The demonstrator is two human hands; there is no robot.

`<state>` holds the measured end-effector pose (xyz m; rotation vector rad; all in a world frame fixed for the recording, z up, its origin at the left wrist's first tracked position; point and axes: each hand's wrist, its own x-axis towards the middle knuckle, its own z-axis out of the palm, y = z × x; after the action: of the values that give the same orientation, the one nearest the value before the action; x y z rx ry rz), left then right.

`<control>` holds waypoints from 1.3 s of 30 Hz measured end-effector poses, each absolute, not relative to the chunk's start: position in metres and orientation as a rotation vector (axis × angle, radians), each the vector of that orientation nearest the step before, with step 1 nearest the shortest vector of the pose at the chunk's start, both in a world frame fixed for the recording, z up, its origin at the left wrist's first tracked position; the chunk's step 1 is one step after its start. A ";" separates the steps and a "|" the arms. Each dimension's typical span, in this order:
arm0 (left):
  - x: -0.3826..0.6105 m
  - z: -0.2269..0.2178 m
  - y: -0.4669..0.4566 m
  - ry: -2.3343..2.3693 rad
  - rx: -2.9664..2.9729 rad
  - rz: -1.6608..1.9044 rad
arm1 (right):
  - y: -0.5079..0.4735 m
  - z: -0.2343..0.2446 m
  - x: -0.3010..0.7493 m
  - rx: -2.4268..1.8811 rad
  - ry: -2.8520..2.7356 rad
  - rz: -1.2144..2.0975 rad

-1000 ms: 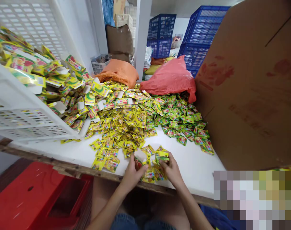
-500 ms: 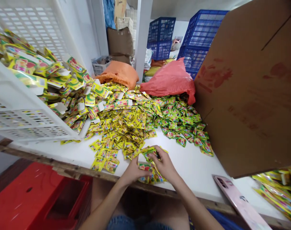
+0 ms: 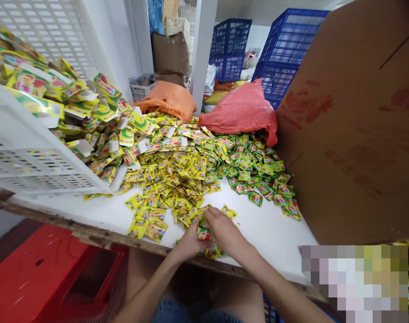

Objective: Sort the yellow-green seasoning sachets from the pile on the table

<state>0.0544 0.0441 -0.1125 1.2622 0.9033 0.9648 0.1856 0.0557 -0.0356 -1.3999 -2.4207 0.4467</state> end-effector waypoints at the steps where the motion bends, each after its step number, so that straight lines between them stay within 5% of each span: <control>1: 0.054 -0.112 0.044 0.916 1.265 0.964 | 0.056 -0.036 0.185 -1.371 -2.382 0.520; 5: 0.050 -0.106 0.044 0.894 1.260 0.972 | 0.053 -0.043 0.192 -1.230 -2.183 0.691; 11: 0.048 -0.107 0.044 0.860 1.286 0.960 | 0.042 -0.053 0.194 -1.319 -2.129 0.437; 21: 0.041 -0.105 0.034 0.955 1.220 1.106 | 0.012 -0.114 0.185 -1.214 -1.328 0.946; 33: 0.030 -0.104 0.026 1.058 1.368 1.154 | 0.023 -0.086 0.191 -1.168 -1.805 0.792; 39: 0.027 -0.099 0.036 0.924 1.209 1.198 | 0.024 -0.094 0.186 -1.195 -1.622 0.784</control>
<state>0.0267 0.0360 -0.0992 1.2087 0.9240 1.1978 0.1865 0.0238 -0.0944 -1.1954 -1.6217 0.7844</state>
